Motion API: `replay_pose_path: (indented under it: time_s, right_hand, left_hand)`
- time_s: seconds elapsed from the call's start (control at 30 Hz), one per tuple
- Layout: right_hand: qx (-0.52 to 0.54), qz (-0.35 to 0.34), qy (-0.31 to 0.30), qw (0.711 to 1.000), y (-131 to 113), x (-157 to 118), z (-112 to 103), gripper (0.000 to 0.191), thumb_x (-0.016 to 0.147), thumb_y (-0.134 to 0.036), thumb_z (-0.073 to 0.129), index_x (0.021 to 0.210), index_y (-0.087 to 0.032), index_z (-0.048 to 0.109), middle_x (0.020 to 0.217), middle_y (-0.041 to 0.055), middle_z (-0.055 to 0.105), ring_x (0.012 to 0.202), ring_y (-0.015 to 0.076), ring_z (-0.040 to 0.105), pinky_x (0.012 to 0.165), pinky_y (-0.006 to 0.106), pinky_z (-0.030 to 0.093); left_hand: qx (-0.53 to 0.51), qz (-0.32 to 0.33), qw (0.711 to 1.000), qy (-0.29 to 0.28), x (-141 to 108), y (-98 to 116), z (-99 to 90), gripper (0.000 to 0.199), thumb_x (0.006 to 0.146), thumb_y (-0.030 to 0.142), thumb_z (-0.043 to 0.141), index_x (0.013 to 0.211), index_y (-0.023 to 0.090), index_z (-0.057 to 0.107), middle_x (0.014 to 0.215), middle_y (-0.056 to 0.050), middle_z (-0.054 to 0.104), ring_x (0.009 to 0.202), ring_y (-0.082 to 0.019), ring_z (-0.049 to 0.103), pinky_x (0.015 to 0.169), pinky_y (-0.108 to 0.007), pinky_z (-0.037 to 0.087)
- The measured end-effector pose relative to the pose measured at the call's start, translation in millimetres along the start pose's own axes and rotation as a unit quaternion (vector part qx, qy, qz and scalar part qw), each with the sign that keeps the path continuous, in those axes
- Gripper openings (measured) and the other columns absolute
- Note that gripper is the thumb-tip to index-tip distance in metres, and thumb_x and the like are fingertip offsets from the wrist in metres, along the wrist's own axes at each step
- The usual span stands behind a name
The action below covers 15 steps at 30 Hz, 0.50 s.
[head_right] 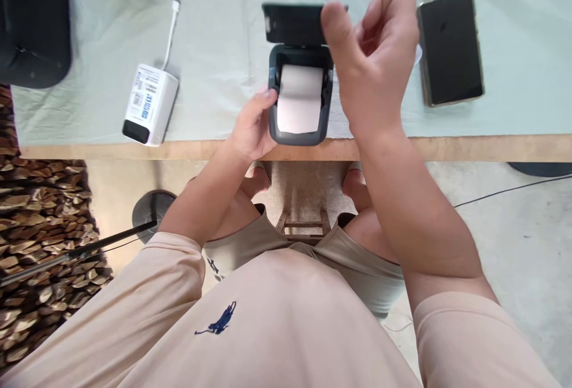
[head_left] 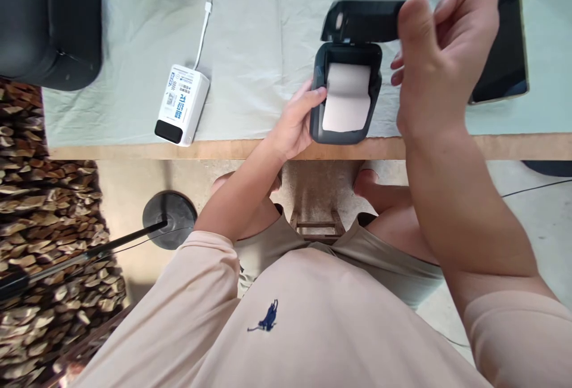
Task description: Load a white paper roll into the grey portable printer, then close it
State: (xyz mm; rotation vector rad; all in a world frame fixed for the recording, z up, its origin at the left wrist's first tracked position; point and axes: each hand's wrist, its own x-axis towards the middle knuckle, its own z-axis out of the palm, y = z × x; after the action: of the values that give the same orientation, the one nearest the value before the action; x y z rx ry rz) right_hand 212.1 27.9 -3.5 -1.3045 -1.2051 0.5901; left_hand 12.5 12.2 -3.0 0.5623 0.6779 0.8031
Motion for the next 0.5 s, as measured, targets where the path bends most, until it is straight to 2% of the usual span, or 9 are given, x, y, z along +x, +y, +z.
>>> replay_pose_path:
  time_s: [0.03,0.1,0.17,0.23,0.27,0.3,0.33,0.4,0.5]
  right_hand:
    - [0.023,0.004,0.036,0.999,-1.9,1.9,4.2,0.090,0.074,-0.113,0.066,0.085,-0.029,0.038,0.077,-0.0033,0.041,0.058,0.0132,0.048,0.049,0.031,0.043]
    - [0.057,0.015,0.059,0.996,-6.4,2.5,10.0,0.088,0.072,-0.114,0.063,0.079,-0.028,0.050,0.072,-0.0024,0.054,0.047,0.0120,0.043,0.039,0.031,0.028]
    - [0.052,0.011,0.025,0.998,-13.4,-0.4,10.3,0.076,0.089,-0.103,0.065,0.084,-0.027,0.068,0.089,0.0011,0.075,0.049,0.0122,0.050,0.039,0.032,0.029]
    - [-0.028,-0.028,-0.036,0.999,-22.3,-4.3,5.5,0.041,0.107,-0.065,0.068,0.092,-0.028,0.078,0.096,0.0006,0.081,0.053,0.0125,0.052,0.045,0.033,0.034]
    - [-0.082,-0.048,-0.069,0.993,-26.9,-5.9,2.0,0.023,0.104,-0.045,0.068,0.094,-0.029,0.081,0.094,-0.0002,0.082,0.054,0.0129,0.053,0.049,0.033,0.036]
    - [-0.130,-0.064,-0.099,0.985,-31.3,-6.9,-1.9,0.014,0.096,-0.031,0.070,0.093,-0.029,0.083,0.090,-0.0010,0.081,0.056,0.0134,0.053,0.053,0.034,0.039]
    - [-0.170,-0.074,-0.127,0.974,-35.1,-7.1,-5.7,0.014,0.088,-0.024,0.072,0.093,-0.029,0.084,0.088,-0.0018,0.082,0.057,0.0139,0.052,0.058,0.035,0.043]
    - [-0.240,-0.071,-0.175,0.952,-40.0,-5.7,-12.7,0.021,0.081,-0.020,0.076,0.096,-0.029,0.086,0.089,-0.0025,0.083,0.060,0.0152,0.053,0.070,0.038,0.050]
    - [-0.370,-0.059,-0.252,0.892,-39.3,-0.9,-20.4,0.034,0.083,-0.027,0.081,0.116,-0.035,0.086,0.093,0.0001,0.084,0.070,0.0229,0.061,0.074,0.042,0.048]
  left_hand:
    - [0.011,0.006,1.000,-0.003,0.3,-1.2,-1.7,0.018,0.110,0.025,0.057,0.107,0.027,0.075,0.101,-0.004,0.082,0.145,-0.031,0.075,0.125,-0.048,0.063]
    - [0.014,0.008,1.000,0.004,1.4,-2.7,-4.0,0.013,0.107,0.024,0.061,0.109,0.025,0.074,0.097,-0.002,0.080,0.143,-0.033,0.076,0.124,-0.050,0.063]
    - [0.007,0.003,1.000,0.021,2.7,-3.1,-4.7,0.015,0.109,0.025,0.059,0.110,0.023,0.074,0.101,-0.003,0.080,0.150,-0.033,0.074,0.126,-0.049,0.062]
    - [0.003,-0.006,0.999,0.040,3.7,-3.2,-4.8,0.016,0.109,0.026,0.058,0.111,0.021,0.074,0.109,-0.004,0.083,0.153,-0.033,0.073,0.125,-0.047,0.063]
    - [0.004,-0.008,0.999,0.044,4.0,-3.3,-4.9,0.015,0.109,0.026,0.059,0.111,0.021,0.074,0.111,-0.004,0.083,0.152,-0.033,0.073,0.124,-0.046,0.064]
    - [0.009,-0.006,0.999,0.044,4.0,-3.6,-5.0,0.014,0.108,0.026,0.060,0.112,0.021,0.074,0.112,-0.004,0.083,0.150,-0.033,0.075,0.122,-0.045,0.065]
    - [0.016,-0.002,0.999,0.040,3.8,-4.1,-5.3,0.014,0.107,0.026,0.061,0.113,0.022,0.073,0.111,-0.004,0.083,0.147,-0.033,0.076,0.120,-0.044,0.066]
    - [0.038,0.010,0.999,0.030,3.0,-5.4,-6.4,0.015,0.107,0.025,0.060,0.115,0.022,0.072,0.108,-0.003,0.082,0.144,-0.032,0.078,0.117,-0.045,0.069]
    - [0.076,0.020,0.997,0.022,1.8,-6.9,-8.4,0.017,0.108,0.025,0.059,0.120,0.024,0.070,0.102,0.000,0.079,0.139,-0.030,0.081,0.114,-0.045,0.070]
